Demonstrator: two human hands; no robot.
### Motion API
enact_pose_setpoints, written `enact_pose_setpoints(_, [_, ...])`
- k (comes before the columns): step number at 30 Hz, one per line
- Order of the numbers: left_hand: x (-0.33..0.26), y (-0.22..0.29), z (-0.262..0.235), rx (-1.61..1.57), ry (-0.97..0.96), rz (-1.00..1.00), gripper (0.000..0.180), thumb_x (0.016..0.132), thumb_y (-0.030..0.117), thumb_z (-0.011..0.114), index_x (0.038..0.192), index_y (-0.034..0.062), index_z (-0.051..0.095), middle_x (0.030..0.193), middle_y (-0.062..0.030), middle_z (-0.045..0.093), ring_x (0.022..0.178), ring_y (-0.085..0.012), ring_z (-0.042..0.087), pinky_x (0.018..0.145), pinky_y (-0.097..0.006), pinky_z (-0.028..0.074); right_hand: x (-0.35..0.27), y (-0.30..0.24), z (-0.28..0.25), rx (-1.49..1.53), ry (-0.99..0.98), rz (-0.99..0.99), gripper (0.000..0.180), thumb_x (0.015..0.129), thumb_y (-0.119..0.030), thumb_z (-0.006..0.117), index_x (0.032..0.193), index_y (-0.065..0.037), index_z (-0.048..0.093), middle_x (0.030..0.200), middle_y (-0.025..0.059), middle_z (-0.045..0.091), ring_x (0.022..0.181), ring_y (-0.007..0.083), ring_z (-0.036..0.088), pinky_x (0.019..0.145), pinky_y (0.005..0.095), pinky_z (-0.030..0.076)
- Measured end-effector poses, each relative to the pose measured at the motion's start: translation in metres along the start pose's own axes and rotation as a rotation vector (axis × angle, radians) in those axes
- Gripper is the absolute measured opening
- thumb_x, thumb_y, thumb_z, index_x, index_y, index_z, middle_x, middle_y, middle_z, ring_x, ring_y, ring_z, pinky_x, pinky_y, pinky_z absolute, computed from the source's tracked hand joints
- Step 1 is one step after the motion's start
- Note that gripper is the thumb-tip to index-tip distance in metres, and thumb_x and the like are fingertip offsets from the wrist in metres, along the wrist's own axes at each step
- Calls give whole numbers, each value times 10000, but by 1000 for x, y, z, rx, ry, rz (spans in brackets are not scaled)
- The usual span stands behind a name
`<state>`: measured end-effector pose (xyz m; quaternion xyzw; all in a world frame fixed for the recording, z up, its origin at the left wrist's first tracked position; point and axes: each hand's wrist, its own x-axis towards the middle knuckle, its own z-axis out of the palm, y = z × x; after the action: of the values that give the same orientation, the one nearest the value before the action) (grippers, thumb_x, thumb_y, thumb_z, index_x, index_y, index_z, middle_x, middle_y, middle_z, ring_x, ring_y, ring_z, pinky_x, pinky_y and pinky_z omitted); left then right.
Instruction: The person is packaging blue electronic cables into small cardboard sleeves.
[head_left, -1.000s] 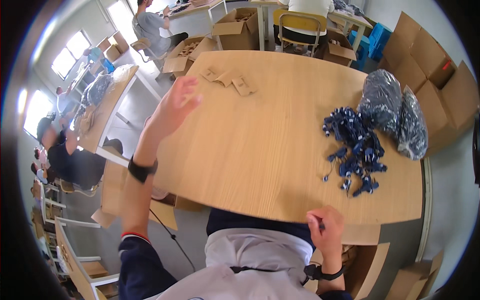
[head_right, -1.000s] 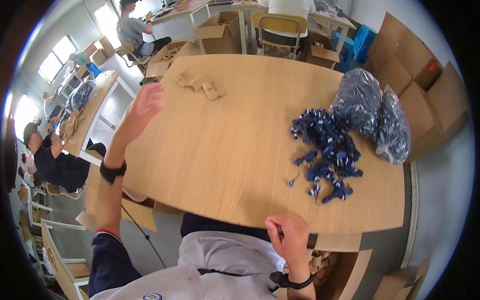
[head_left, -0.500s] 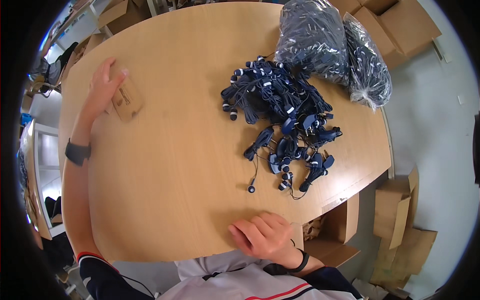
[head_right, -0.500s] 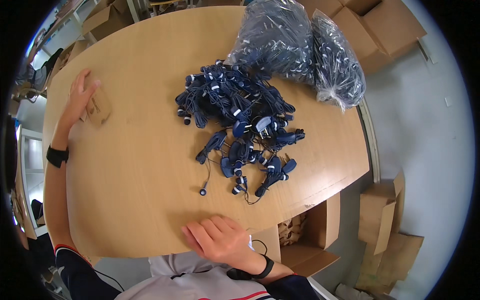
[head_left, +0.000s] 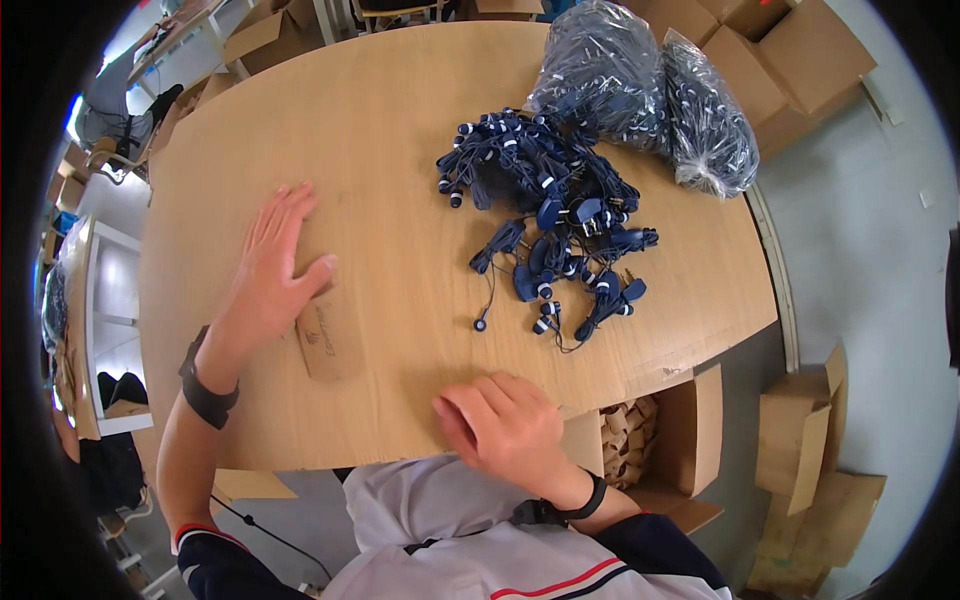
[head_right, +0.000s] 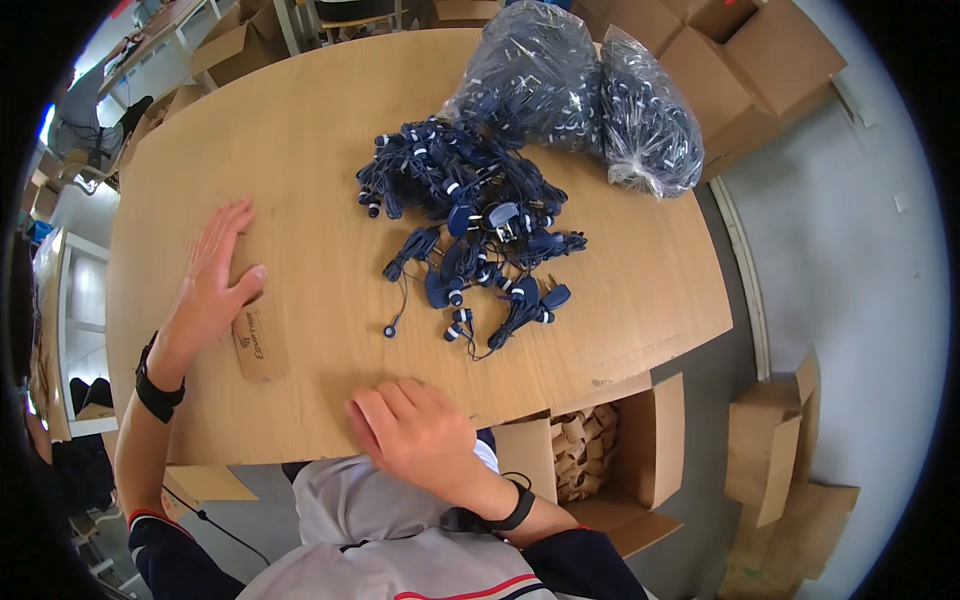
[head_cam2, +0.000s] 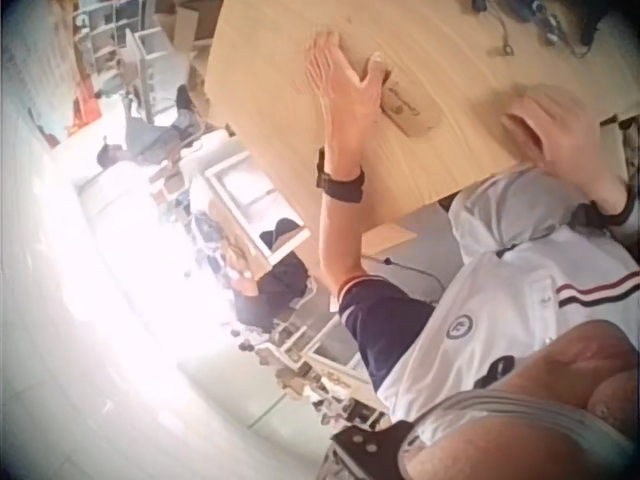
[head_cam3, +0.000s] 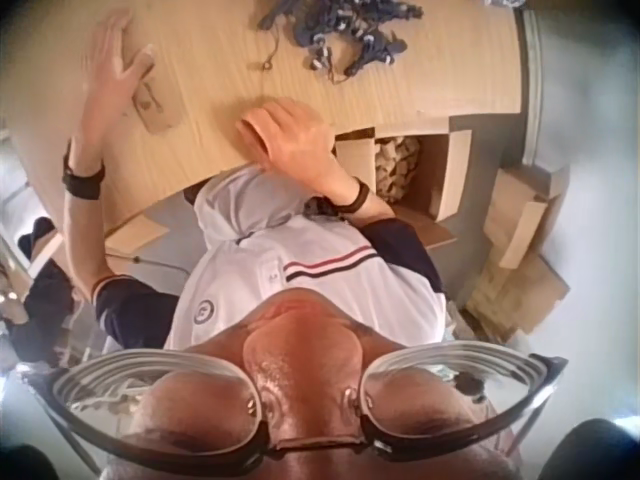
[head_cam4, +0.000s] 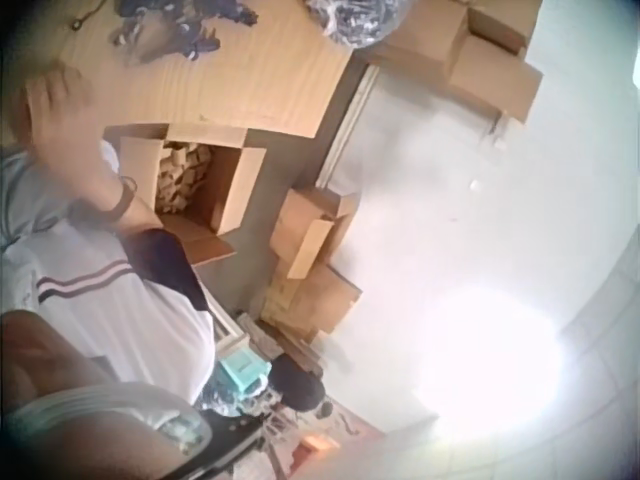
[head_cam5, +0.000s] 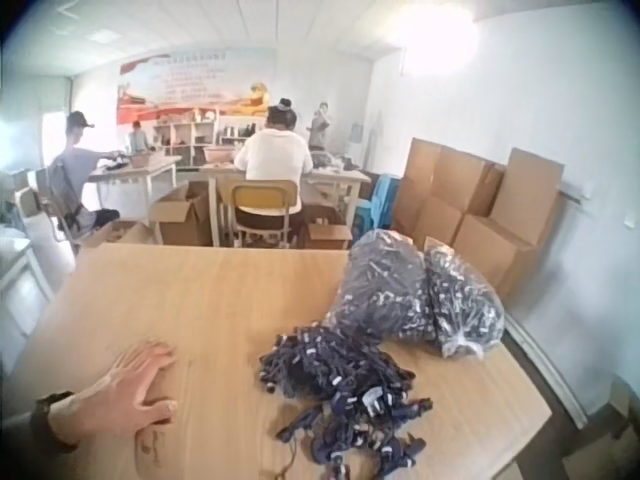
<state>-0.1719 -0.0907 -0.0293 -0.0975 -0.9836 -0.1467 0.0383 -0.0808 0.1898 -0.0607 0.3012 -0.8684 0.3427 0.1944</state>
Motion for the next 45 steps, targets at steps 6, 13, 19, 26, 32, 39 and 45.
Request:
enact_pose_setpoints(6, [-30,29,-22,191,112,128,594,826,133,597,1378,29,405,1524,-148,332,1440,-347,235,1171,-467,166,-2,11,-47,487,134,398,101,826,-73,707,913,-39,668,748,60,638,608,165,587,553,295,458])
enact_pose_setpoints(13, [-75,68,-35,19,47,248,570,793,146,672,1301,9,454,1444,-167,409,1370,-365,337,1148,-505,201,91,118,-81,-248,64,113,121,867,-107,645,953,-28,677,907,97,622,780,231,606,710,339,478])
enact_pose_setpoints(19, [-100,71,-38,-17,40,247,567,797,161,663,1304,19,451,1440,-171,413,1353,-362,356,1149,-522,187,107,130,-84,-185,-242,265,185,842,-174,660,963,-36,681,933,112,599,845,253,611,739,363,475])
enact_pose_setpoints(26, [-124,73,-53,-61,18,208,586,774,122,667,1313,36,453,1458,-167,402,1365,-353,343,1161,-523,161,122,139,-88,-161,-260,295,226,830,-217,649,926,-14,675,845,135,656,765,262,627,706,344,478])
enact_pose_setpoints(32, [-138,70,-60,-66,39,180,535,767,91,699,1254,43,484,1421,-127,431,1331,-307,377,1151,-508,192,123,135,-87,-91,-376,289,193,791,-153,656,864,23,685,728,137,666,658,201,625,645,312,476])
enact_pose_setpoints(39, [-142,65,-61,-80,60,167,514,765,75,702,1235,40,495,1409,-119,446,1301,-302,406,1147,-502,205,123,131,-82,-133,-378,339,189,777,-143,654,857,27,672,754,149,669,676,213,628,652,322,481])
enact_pose_setpoints(45, [-138,67,-57,-130,33,176,496,770,71,670,1238,34,508,1411,-139,454,1299,-339,409,1148,-501,224,117,117,-77,-247,-372,317,183,755,-151,660,829,18,660,762,149,646,674,250,616,648,344,470])
